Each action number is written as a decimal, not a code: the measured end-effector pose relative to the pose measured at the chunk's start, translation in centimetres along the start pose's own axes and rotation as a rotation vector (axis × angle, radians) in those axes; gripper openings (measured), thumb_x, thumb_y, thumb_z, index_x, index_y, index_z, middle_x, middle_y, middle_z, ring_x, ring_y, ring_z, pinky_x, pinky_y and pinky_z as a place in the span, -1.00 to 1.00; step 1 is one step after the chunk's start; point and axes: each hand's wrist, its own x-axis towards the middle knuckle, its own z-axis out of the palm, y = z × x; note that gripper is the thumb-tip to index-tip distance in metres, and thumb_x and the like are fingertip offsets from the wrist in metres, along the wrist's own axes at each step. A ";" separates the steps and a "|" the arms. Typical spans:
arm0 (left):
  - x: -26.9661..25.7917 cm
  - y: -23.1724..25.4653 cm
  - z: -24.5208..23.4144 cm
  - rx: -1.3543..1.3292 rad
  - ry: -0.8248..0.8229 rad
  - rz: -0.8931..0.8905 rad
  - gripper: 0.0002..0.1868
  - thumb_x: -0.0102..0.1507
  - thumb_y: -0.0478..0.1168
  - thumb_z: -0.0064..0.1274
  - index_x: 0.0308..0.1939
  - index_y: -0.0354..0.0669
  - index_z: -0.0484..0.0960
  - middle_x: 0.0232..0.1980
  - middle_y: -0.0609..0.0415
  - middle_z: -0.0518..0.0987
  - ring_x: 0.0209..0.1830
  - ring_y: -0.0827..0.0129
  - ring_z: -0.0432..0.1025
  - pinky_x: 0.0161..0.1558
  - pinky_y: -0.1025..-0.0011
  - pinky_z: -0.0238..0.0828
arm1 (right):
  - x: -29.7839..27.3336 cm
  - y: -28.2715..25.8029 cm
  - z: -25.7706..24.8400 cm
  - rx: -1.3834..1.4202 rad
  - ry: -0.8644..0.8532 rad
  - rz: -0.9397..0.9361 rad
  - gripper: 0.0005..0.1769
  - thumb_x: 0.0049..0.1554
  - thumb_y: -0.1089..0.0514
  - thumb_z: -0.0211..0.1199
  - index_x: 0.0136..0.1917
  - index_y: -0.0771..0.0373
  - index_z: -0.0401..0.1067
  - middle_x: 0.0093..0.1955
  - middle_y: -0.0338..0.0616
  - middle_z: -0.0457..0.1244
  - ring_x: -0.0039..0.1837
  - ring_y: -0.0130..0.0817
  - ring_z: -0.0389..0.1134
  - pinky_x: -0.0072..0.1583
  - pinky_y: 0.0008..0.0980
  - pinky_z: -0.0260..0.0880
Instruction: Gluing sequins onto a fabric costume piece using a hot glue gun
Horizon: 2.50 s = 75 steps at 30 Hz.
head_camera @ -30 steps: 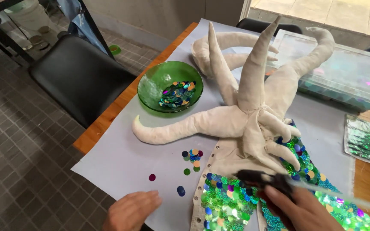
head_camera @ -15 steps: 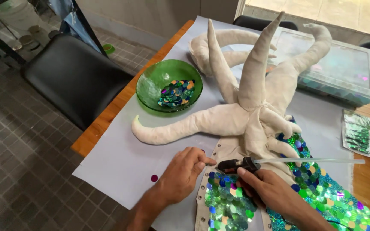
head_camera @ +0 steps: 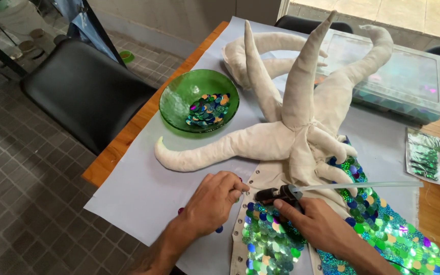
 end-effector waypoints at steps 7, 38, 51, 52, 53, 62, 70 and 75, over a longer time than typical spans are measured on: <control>0.0 -0.3 1.6 -0.021 0.118 -0.074 -0.87 0.24 -0.20 0.17 -0.14 -0.02 0.73 -0.07 0.14 0.60 0.03 0.33 0.47 0.12 0.27 0.21 | -0.6 -1.0 -0.3 -0.045 -0.005 -0.020 -0.32 0.23 -0.49 0.03 -0.36 0.09 0.37 -0.42 -0.26 0.19 -0.35 -0.40 0.17 -0.21 -0.34 0.05; 1.0 3.2 0.4 -0.281 0.062 -0.751 -0.79 0.13 -0.02 0.29 -0.25 0.06 0.87 -0.08 0.34 0.65 -0.27 0.55 0.38 -0.12 0.52 0.39 | -2.8 -2.4 -1.0 0.076 0.027 0.097 -0.31 0.22 -0.45 -0.02 -0.19 0.11 0.65 -0.31 -0.21 0.33 -0.21 -0.36 0.31 -0.11 -0.38 0.11; 1.5 2.3 3.4 -0.060 0.104 -0.644 -0.89 0.18 -0.13 0.28 -0.25 0.08 0.86 -0.13 0.29 0.66 0.01 0.42 0.40 0.02 0.40 0.44 | -3.3 0.0 -0.9 0.187 0.063 0.141 -0.31 0.18 -0.42 0.02 -0.15 0.10 0.75 -0.32 -0.20 0.40 -0.24 -0.37 0.34 -0.14 -0.42 0.12; 1.4 2.1 3.7 -0.059 0.102 -0.644 -0.89 0.18 -0.13 0.28 -0.25 0.08 0.86 -0.13 0.29 0.66 0.01 0.42 0.40 0.02 0.40 0.44 | -3.5 0.1 -0.9 0.189 0.063 0.142 -0.31 0.18 -0.42 0.02 -0.15 0.10 0.75 -0.32 -0.20 0.40 -0.24 -0.37 0.34 -0.14 -0.42 0.12; 1.3 1.9 3.9 -0.043 0.132 -0.601 -0.88 0.17 -0.15 0.27 -0.26 0.07 0.86 -0.15 0.28 0.67 -0.03 0.41 0.40 -0.03 0.40 0.44 | -3.6 0.1 -0.9 0.213 0.061 0.142 -0.32 0.18 -0.40 0.04 -0.16 0.14 0.74 -0.31 -0.19 0.42 -0.26 -0.37 0.31 -0.15 -0.42 0.12; 0.1 1.9 3.4 -0.036 0.280 -0.389 -0.84 0.20 -0.16 0.15 -0.23 0.00 0.81 -0.22 0.22 0.64 -0.12 0.38 0.43 -0.13 0.37 0.46 | -4.2 4.7 1.7 0.802 0.213 0.148 -0.59 0.22 -0.04 0.17 0.05 0.31 0.64 -0.21 0.07 0.29 -0.18 -0.16 0.21 -0.11 -0.30 0.09; -3.0 1.6 2.3 0.107 0.207 0.214 -0.62 0.15 -0.56 -0.08 0.02 -0.22 0.53 -0.13 -0.18 0.60 -0.01 0.02 0.48 -0.22 0.18 0.31 | 2.2 18.0 7.7 1.442 0.182 -0.412 -0.34 0.17 -0.02 0.12 0.37 0.52 0.33 0.01 0.19 0.31 -0.38 -0.22 0.03 -0.47 -0.34 -0.05; -3.3 0.2 3.0 0.282 0.125 0.295 -0.34 0.03 -0.59 0.06 0.24 -0.25 0.50 -0.02 -0.27 0.64 0.20 -0.10 0.44 -0.14 0.10 0.32 | 2.6 18.7 7.7 1.558 0.115 -0.520 -0.24 0.15 -0.19 0.26 0.28 0.57 0.35 -0.05 0.14 0.29 -0.35 -0.32 0.02 -0.47 -0.39 -0.06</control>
